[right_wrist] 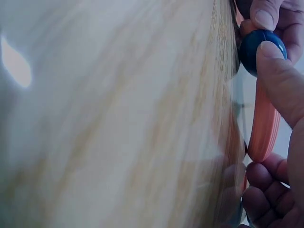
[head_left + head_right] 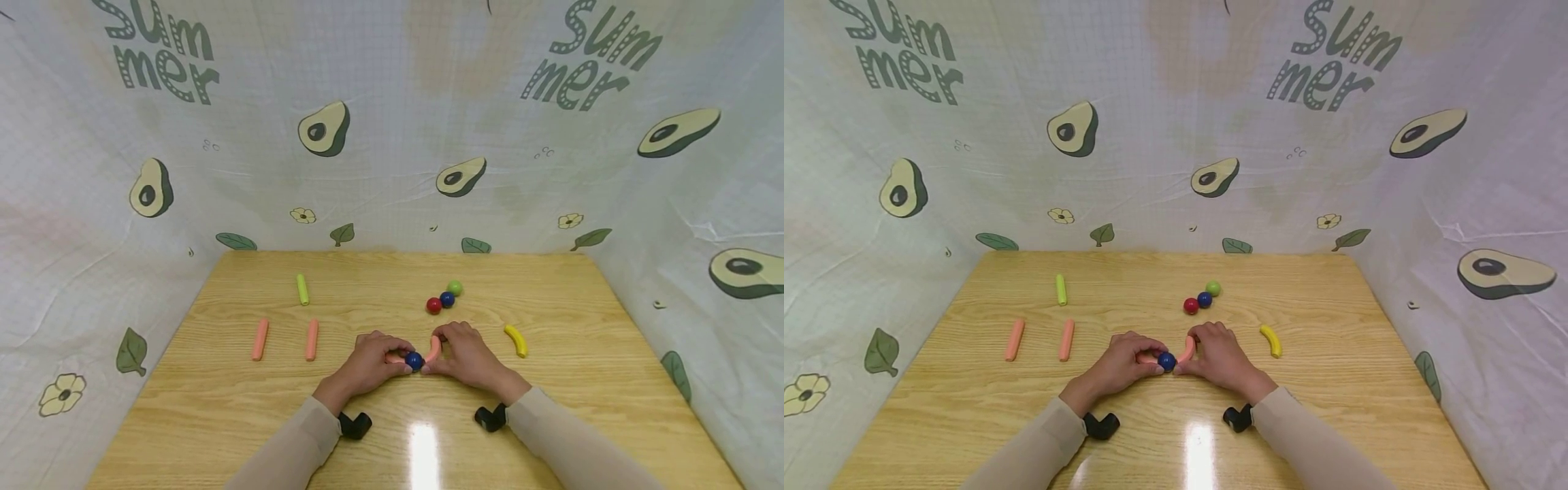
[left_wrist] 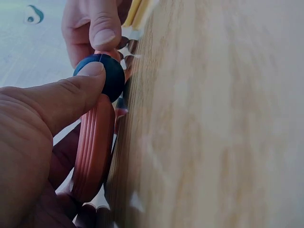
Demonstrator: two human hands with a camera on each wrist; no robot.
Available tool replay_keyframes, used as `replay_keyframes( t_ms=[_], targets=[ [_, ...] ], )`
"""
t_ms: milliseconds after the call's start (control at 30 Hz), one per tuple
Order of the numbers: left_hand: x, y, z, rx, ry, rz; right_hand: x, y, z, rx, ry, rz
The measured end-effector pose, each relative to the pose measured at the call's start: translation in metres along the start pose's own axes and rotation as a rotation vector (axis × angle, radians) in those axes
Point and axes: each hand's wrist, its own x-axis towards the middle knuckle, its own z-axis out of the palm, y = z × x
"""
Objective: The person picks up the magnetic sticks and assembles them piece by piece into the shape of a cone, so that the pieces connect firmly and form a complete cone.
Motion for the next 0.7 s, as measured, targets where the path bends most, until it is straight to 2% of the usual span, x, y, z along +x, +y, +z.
replay_keyframes(
  t_ms=[133, 433, 700],
  targets=[
    [0.0001, -0.0007, 0.0006, 0.011, 0.001, 0.015, 0.0003, -0.0010, 0.0005, 0.004, 0.010, 0.003],
    [-0.0005, 0.0011, 0.0016, -0.003, -0.011, -0.011, -0.0040, 0.0019, 0.0011, 0.011, 0.017, 0.000],
    [-0.0013, 0.0029, -0.0002, -0.011, -0.023, -0.008, -0.0069, 0.0009, 0.0012, 0.084, 0.031, 0.030]
  ],
)
